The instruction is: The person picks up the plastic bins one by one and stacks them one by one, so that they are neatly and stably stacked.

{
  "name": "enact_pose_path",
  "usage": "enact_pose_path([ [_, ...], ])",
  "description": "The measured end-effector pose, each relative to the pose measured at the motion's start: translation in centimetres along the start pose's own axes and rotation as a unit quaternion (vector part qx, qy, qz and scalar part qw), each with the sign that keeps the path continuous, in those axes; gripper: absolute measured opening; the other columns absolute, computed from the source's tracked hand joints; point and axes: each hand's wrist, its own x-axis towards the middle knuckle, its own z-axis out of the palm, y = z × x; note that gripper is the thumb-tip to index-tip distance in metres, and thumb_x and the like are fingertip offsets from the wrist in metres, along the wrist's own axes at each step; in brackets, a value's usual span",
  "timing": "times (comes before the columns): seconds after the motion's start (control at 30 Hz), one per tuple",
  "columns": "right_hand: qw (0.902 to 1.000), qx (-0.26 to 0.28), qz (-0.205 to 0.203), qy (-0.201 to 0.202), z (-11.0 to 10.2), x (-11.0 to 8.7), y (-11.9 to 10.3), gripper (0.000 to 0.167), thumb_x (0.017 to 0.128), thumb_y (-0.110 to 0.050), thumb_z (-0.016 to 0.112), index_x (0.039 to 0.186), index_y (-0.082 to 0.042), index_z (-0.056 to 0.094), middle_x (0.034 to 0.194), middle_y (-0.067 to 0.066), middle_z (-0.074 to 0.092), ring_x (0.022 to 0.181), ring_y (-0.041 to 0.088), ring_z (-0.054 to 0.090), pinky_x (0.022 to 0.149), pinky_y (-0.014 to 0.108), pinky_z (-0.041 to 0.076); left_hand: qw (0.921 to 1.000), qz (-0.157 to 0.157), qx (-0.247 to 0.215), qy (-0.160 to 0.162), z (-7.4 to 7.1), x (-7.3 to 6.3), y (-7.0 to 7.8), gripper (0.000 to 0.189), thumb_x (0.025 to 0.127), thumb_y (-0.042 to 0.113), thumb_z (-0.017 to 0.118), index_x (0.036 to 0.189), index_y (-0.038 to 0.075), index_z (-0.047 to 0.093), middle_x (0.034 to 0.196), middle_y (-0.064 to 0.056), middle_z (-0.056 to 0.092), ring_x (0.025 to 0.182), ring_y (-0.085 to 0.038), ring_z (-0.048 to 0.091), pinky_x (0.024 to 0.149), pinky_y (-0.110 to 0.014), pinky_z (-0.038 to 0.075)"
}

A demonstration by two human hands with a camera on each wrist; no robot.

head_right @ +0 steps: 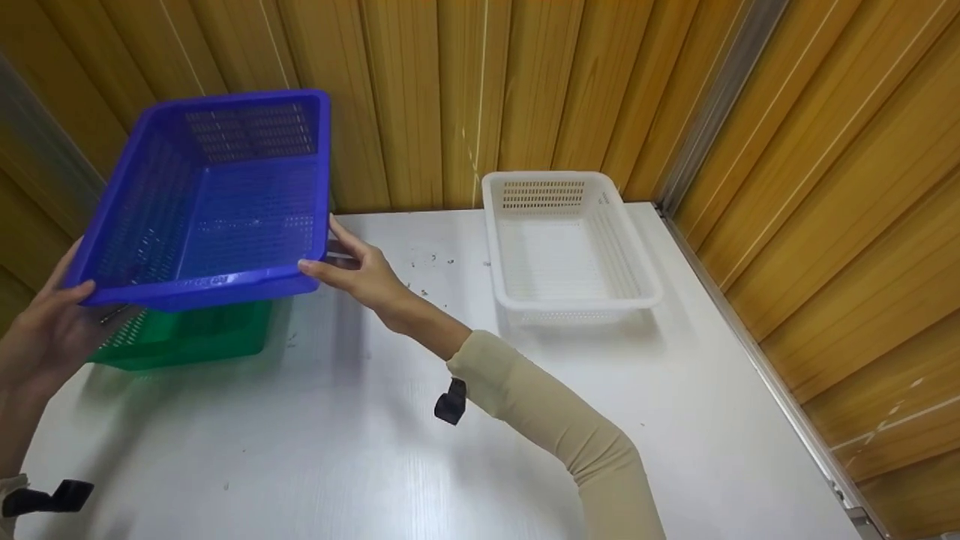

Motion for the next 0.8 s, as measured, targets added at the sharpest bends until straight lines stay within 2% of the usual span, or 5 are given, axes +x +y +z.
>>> enact_pose_path([
  [0.23,0.9997,-0.01,-0.004,-0.021,1.3,1.2,1.3,0.074,0.103,-0.01,0.058,0.165,-0.026,0.021,0.151,0.019,0.044,0.133,0.025,0.057,0.114,0.04,0.047,0.9992,0.019,-0.034,0.012,-1.5,-0.7,0.8,0.068,0.108,-0.003,0.029,0.165,0.031,0.016,0.172,-0.004,-0.002,0.145,-0.021,0.048,0.11,-0.034,0.051],
  [0.4,0.9997,0.006,0.004,-0.023,2.3,1.9,2.4,0.074,0.103,-0.012,0.057,0.165,-0.03,0.019,0.154,0.016,0.041,0.137,0.025,0.053,0.115,0.037,0.046,0.9994,0.022,-0.021,0.015,-2.7,-1.0,1.1,0.067,0.108,-0.003,0.027,0.165,0.031,0.017,0.172,-0.004,0.0,0.146,-0.02,0.046,0.109,-0.034,0.051],
  [0.6,0.9992,0.015,0.017,-0.034,3.5,2.2,3.6,0.075,0.104,-0.012,0.055,0.165,-0.033,0.016,0.16,0.016,0.036,0.14,0.025,0.051,0.117,0.04,0.043,0.9993,0.019,-0.026,0.019,-4.6,-2.0,1.0,0.068,0.107,-0.004,0.026,0.164,0.032,0.019,0.173,-0.002,0.005,0.145,-0.019,0.048,0.109,-0.033,0.051],
  [0.8,0.9987,0.004,0.026,-0.044,4.3,2.4,4.5,0.076,0.104,-0.012,0.056,0.165,-0.032,0.014,0.161,0.017,0.035,0.142,0.026,0.049,0.116,0.038,0.044,0.9998,0.012,-0.009,0.016,-6.5,-2.9,0.7,0.068,0.108,-0.002,0.023,0.165,0.035,0.015,0.172,-0.003,-0.003,0.141,-0.014,0.052,0.106,-0.031,0.052],
])
